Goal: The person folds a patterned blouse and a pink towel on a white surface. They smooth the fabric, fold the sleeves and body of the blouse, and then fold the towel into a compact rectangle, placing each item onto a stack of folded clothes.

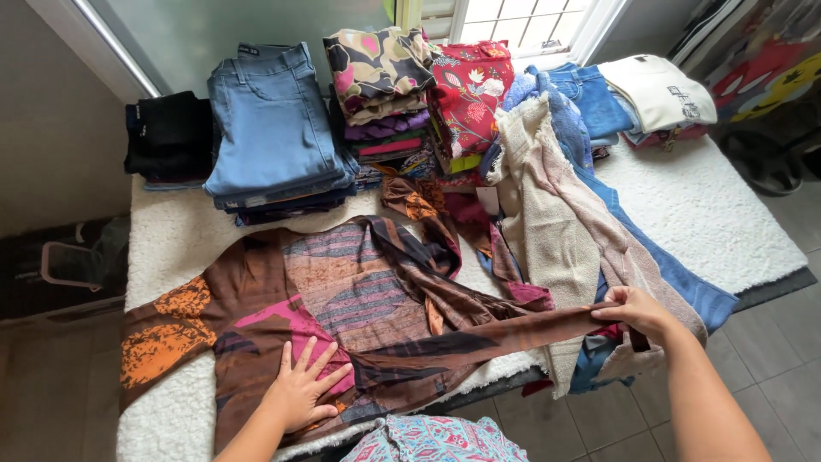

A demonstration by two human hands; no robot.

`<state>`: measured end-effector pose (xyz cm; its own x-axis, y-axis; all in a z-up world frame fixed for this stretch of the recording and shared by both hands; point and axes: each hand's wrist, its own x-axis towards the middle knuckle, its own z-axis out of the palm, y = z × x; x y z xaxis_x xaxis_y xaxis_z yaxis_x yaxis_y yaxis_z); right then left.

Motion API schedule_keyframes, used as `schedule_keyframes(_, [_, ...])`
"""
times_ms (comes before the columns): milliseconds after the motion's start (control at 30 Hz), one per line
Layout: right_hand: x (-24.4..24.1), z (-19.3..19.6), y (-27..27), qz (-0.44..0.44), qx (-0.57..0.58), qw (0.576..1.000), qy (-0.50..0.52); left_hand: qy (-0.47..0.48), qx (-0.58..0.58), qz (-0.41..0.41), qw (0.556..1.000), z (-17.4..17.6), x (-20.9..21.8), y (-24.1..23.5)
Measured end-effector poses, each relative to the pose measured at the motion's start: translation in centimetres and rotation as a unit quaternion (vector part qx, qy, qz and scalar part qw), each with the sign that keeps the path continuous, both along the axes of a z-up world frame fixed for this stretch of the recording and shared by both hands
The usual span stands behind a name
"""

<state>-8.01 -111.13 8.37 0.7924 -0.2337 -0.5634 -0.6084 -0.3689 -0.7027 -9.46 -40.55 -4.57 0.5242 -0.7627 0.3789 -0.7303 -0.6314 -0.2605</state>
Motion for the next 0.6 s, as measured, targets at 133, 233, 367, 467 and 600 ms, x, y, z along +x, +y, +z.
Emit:
schedule_keyframes(133, [-0.5,-0.9,-1.2,-0.032,-0.103,0.994,0.017,0.000,0.001,0.003,1.000,-0.1,-0.1,0.0])
schedule_keyframes(233, [-0.6,-3.6,-3.0,-0.006,-0.257,0.966,0.009,-0.012,0.009,0.014,1.000,0.0,-0.4,-0.2])
schedule_keyframes(367, [-1.1,-4.6,-3.6,-0.030,-0.330,0.943,0.036,0.003,0.008,0.021,1.000,0.0,-1.0,-0.5])
schedule_keyframes(467, [-1.7,-4.1,-1.9,-0.059,-0.408,0.909,0.058,0.045,0.013,0.037,0.998,-0.8,-2.1,-1.3])
schedule_keyframes(600, [-1.4,-2.5,7.0,0.035,-0.499,0.842,-0.202,0.267,-0.125,0.108,0.949,-0.8,-4.3,-4.5])
